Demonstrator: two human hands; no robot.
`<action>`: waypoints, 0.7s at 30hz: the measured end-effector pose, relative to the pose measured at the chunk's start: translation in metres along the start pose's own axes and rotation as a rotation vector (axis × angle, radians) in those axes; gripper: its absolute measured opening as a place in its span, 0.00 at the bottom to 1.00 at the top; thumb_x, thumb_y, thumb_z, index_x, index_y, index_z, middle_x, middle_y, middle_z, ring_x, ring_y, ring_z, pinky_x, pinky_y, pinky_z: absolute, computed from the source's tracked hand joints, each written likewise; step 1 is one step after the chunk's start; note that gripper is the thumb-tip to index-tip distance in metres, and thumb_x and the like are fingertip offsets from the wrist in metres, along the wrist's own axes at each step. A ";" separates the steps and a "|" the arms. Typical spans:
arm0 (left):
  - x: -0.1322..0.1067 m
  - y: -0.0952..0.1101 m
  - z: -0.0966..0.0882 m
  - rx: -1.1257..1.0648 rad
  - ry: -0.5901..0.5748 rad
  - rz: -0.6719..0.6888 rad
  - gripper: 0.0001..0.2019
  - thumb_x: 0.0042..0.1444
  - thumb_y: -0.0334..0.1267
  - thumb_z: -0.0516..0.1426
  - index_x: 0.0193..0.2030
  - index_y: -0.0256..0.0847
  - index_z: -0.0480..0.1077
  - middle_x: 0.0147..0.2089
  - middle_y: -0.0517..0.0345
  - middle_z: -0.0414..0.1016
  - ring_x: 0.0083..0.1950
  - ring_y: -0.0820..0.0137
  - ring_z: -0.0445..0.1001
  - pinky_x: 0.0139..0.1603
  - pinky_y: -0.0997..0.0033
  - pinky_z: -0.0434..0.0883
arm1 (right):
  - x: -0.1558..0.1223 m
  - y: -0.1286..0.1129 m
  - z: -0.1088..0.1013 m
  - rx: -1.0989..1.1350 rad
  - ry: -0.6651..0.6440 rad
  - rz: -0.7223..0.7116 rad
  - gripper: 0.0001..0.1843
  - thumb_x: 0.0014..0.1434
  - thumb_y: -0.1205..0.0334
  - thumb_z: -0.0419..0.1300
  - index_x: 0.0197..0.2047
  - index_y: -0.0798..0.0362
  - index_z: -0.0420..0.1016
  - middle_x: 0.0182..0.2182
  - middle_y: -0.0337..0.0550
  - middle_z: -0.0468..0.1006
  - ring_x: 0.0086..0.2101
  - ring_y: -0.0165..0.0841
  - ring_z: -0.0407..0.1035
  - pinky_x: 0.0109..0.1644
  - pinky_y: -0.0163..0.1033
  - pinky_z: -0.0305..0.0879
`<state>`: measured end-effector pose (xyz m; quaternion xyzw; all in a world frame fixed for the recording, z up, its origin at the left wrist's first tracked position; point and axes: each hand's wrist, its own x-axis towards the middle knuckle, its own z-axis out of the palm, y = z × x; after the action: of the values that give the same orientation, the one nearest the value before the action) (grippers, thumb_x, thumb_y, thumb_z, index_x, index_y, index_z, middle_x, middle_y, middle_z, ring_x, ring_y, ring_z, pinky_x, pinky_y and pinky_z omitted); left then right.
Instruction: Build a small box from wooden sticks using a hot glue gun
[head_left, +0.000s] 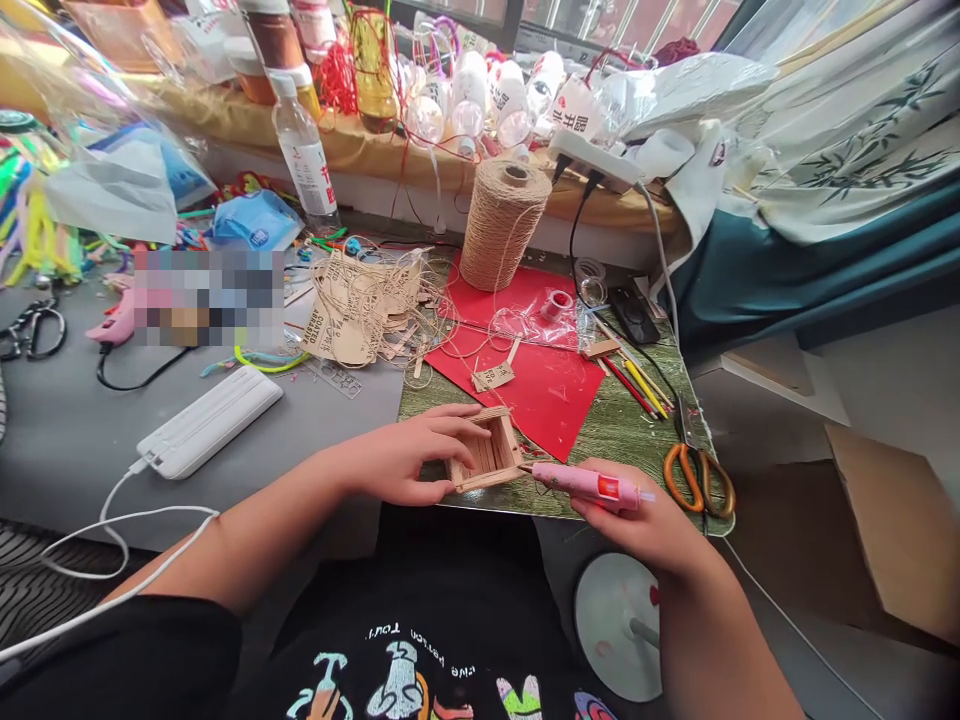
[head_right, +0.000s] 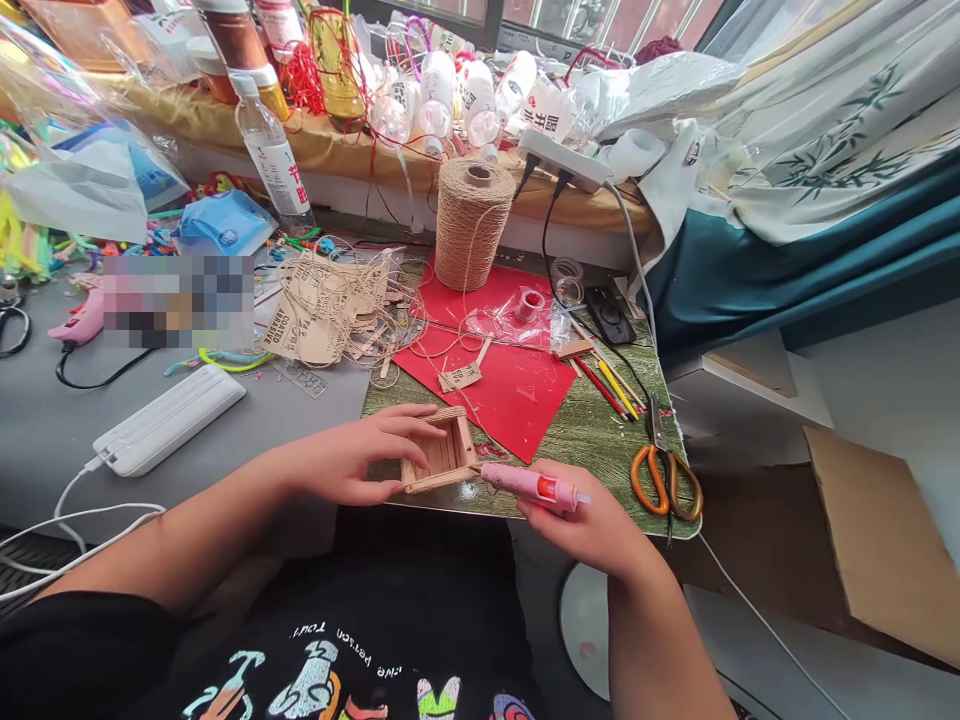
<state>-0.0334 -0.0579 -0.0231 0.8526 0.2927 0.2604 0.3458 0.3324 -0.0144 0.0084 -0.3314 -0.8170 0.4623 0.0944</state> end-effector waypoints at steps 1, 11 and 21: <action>0.000 0.000 0.000 0.006 -0.002 -0.002 0.21 0.57 0.30 0.63 0.58 0.46 0.76 0.73 0.47 0.68 0.82 0.49 0.51 0.78 0.39 0.62 | -0.002 0.001 -0.001 -0.002 0.003 -0.001 0.20 0.72 0.56 0.59 0.64 0.46 0.79 0.43 0.47 0.84 0.43 0.41 0.78 0.47 0.43 0.76; -0.001 -0.003 0.003 0.043 -0.025 -0.034 0.19 0.59 0.31 0.62 0.57 0.45 0.76 0.73 0.50 0.68 0.82 0.50 0.49 0.79 0.40 0.59 | -0.009 0.004 -0.006 0.000 -0.013 -0.006 0.21 0.73 0.57 0.58 0.66 0.41 0.77 0.49 0.47 0.84 0.48 0.42 0.79 0.53 0.44 0.76; 0.000 -0.003 0.004 0.048 -0.026 -0.035 0.19 0.59 0.32 0.62 0.57 0.45 0.76 0.73 0.50 0.68 0.82 0.50 0.49 0.79 0.41 0.59 | -0.006 0.005 -0.006 0.030 -0.054 -0.023 0.23 0.71 0.61 0.59 0.66 0.42 0.77 0.53 0.46 0.85 0.49 0.41 0.80 0.54 0.43 0.77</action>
<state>-0.0322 -0.0579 -0.0277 0.8586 0.3094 0.2362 0.3337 0.3426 -0.0121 0.0084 -0.3079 -0.8161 0.4820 0.0829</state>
